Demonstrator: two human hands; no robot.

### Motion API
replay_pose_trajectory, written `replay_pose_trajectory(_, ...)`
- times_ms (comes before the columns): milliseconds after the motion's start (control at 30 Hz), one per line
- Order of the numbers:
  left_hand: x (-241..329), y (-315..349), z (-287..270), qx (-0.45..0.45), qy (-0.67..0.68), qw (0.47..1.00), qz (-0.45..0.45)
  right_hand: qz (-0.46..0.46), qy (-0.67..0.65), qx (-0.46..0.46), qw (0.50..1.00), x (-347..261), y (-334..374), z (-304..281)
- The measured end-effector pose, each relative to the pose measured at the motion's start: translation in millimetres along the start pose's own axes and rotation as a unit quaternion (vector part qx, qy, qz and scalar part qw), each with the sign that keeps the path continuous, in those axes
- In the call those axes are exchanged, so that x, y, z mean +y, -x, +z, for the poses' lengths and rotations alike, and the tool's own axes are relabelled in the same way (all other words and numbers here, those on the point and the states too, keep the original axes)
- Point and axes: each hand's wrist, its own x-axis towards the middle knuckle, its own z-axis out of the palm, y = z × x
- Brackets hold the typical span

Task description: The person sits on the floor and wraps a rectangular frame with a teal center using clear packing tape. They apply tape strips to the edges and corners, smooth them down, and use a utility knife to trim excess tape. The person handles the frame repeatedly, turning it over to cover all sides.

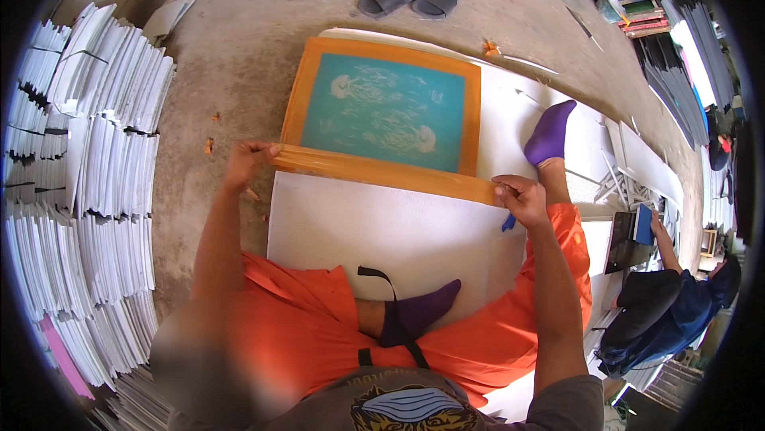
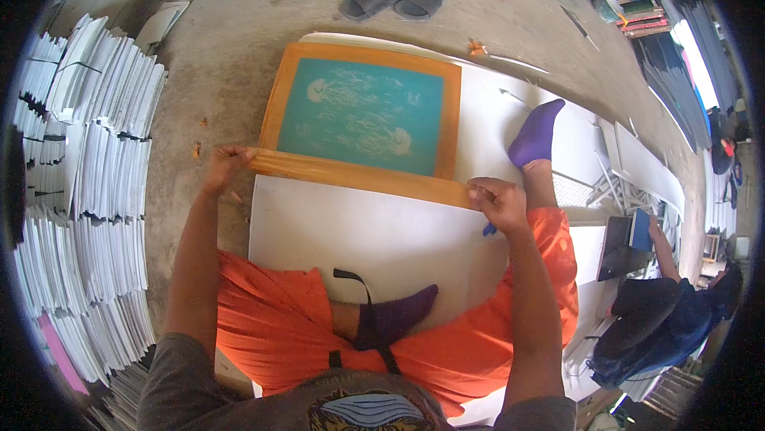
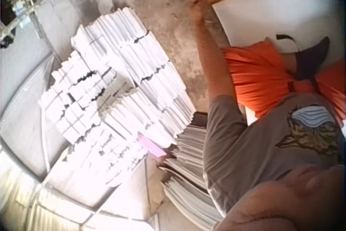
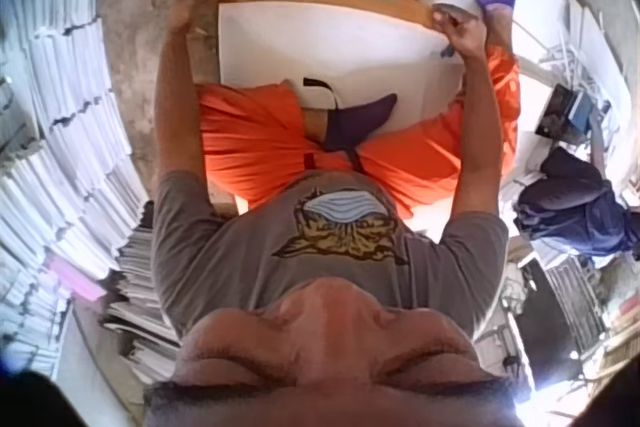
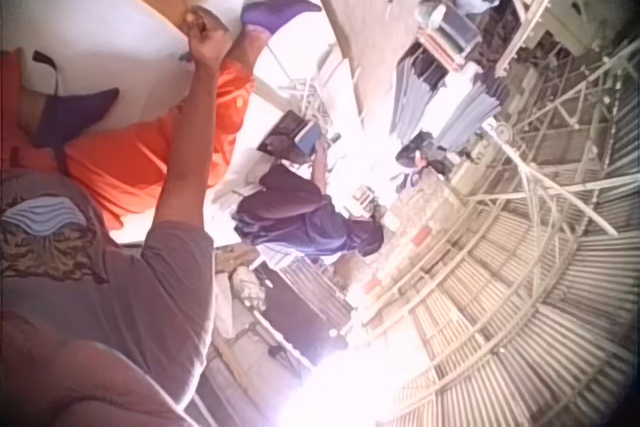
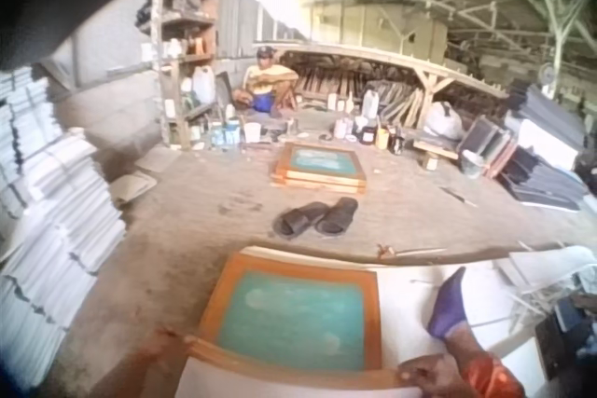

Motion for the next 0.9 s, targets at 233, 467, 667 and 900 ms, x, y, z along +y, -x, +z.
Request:
replay_pose_trajectory(233,1.8,-6.1,0.8,-0.032,0.015,0.999,0.018,-0.015,0.099,-0.021,0.995,3.7,4.1,-4.8)
replay_pose_trajectory(467,12.7,16.2,11.1,0.012,-0.026,0.999,-0.044,0.039,0.039,-0.007,0.998,20.7,-2.1,14.9)
replay_pose_trajectory(667,2.7,18.2,10.2,0.045,-0.021,0.998,-0.028,0.069,0.139,-0.036,0.987,-1.9,-14.8,13.7)
replay_pose_trajectory(900,-0.5,14.1,11.7,0.045,-0.006,0.999,-0.027,0.039,0.121,-0.001,0.992,15.2,-11.1,22.3)
